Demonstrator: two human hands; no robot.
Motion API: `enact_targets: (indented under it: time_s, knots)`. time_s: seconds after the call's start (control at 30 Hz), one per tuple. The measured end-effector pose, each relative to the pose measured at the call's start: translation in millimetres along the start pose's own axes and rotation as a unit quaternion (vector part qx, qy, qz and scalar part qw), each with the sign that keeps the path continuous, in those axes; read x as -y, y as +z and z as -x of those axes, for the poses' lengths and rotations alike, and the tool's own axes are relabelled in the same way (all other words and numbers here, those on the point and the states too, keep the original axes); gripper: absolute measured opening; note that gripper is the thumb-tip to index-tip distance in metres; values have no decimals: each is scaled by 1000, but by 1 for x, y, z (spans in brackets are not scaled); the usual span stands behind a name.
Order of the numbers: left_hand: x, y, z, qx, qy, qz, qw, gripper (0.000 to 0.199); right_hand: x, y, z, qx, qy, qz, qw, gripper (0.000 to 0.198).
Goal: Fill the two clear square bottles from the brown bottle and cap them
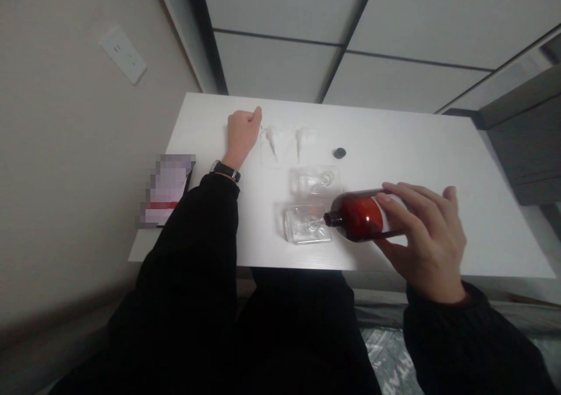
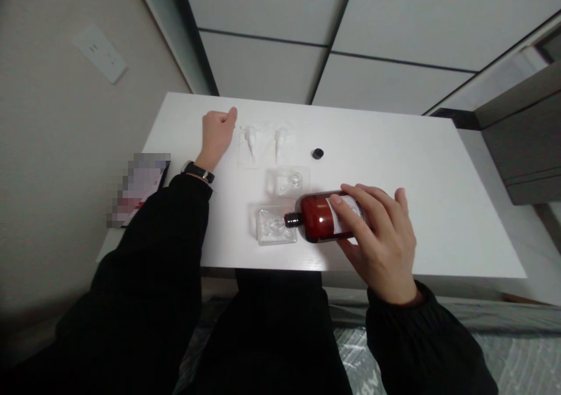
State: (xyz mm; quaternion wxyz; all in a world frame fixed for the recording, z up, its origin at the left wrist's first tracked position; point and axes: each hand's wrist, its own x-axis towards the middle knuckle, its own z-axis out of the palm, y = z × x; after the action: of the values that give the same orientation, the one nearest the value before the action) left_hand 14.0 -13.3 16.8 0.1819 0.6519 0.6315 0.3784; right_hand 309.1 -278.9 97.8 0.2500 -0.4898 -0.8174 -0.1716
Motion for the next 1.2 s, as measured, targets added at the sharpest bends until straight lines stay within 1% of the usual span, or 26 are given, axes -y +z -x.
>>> enact_targets:
  time_s: [0.2, 0.47, 0.77, 1.07, 1.2]
  knots:
    - [2, 0, 0, 0, 10, 7, 1000, 59, 0, 0, 0, 2, 2, -3, 1000, 84]
    - [-2, -1, 2, 2, 0, 6, 1000, 56, 0, 0, 1, 0, 6, -4, 1000, 77]
    - [-3, -4, 2, 8, -2, 5, 1000, 54, 1, 1, -1, -3, 0, 8, 1000, 74]
    - [-10, -7, 3, 6, -7, 2, 1000, 60, -5, 1, 1, 8, -13, 8, 1000, 71]
    - [-10, -8, 3, 6, -9, 9, 1000, 61, -1, 1, 0, 8, 2, 1, 1000, 69]
